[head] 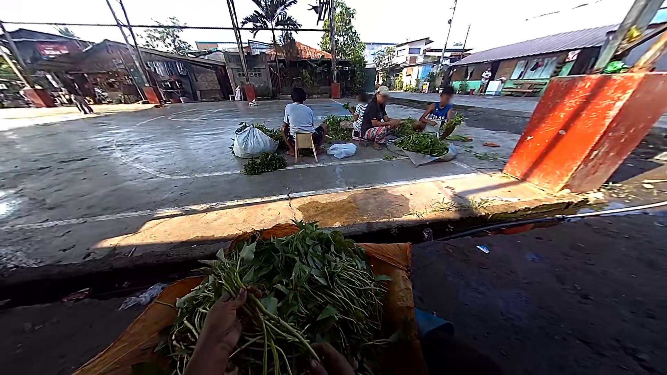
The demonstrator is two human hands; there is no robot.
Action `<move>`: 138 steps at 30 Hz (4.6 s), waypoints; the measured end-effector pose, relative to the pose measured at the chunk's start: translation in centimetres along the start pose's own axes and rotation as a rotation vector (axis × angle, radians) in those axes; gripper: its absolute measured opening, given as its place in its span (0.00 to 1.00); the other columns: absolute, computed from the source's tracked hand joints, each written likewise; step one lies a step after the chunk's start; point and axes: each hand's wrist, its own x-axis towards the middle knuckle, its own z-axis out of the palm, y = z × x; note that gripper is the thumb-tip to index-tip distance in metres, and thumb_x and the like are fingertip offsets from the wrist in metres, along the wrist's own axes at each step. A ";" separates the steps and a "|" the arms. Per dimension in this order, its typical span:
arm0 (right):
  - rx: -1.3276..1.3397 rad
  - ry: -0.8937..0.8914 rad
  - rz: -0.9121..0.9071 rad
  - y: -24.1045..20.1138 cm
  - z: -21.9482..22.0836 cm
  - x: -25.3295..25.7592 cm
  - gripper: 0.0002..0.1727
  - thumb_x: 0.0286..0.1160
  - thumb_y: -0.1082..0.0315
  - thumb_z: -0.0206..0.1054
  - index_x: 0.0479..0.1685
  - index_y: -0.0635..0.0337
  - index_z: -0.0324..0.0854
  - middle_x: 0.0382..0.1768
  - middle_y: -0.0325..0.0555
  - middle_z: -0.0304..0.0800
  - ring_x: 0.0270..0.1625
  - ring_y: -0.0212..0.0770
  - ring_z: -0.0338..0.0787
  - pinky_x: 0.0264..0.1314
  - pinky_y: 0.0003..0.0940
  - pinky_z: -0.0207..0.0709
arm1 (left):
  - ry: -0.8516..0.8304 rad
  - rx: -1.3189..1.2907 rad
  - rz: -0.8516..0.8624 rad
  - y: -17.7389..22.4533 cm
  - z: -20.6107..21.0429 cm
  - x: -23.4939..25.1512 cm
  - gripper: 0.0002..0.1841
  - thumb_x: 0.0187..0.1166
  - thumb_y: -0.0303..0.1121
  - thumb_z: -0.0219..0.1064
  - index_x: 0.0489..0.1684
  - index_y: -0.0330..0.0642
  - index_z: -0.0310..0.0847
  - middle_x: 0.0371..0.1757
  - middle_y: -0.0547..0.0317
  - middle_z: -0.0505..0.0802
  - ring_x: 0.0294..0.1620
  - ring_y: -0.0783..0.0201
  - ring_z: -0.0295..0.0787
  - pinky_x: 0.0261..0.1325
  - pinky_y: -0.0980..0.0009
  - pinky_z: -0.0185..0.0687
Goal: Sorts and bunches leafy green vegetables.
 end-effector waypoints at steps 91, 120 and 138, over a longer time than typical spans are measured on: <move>-1.227 -0.492 0.055 3.1 20.8 20.8 0.71 0.57 0.24 0.73 0.98 0.50 0.37 0.93 0.74 0.30 0.94 0.75 0.35 0.91 0.71 0.32 | 0.693 -0.499 -0.072 -3.6 -24.8 1.9 0.12 0.92 0.24 0.46 0.68 0.33 0.64 0.46 0.46 0.83 0.40 0.62 0.85 0.44 0.70 0.85; -1.473 -0.531 0.214 8.9 12.7 24.1 0.66 0.52 0.61 0.86 0.97 0.43 0.44 0.86 0.69 0.61 0.89 0.77 0.53 0.79 0.85 0.47 | 0.595 -0.586 -0.146 -3.2 -25.2 1.4 0.07 0.93 0.27 0.46 0.57 0.36 0.68 0.37 0.52 0.86 0.33 0.66 0.89 0.39 0.73 0.89; -0.783 0.251 -0.128 -14.4 -7.9 21.9 0.36 0.65 0.69 0.81 0.74 0.65 0.68 0.51 0.70 0.86 0.52 0.68 0.88 0.53 0.71 0.79 | 0.439 -0.440 -0.147 -4.5 -22.4 3.6 0.05 0.91 0.25 0.49 0.54 0.37 0.68 0.35 0.54 0.86 0.32 0.67 0.88 0.39 0.72 0.89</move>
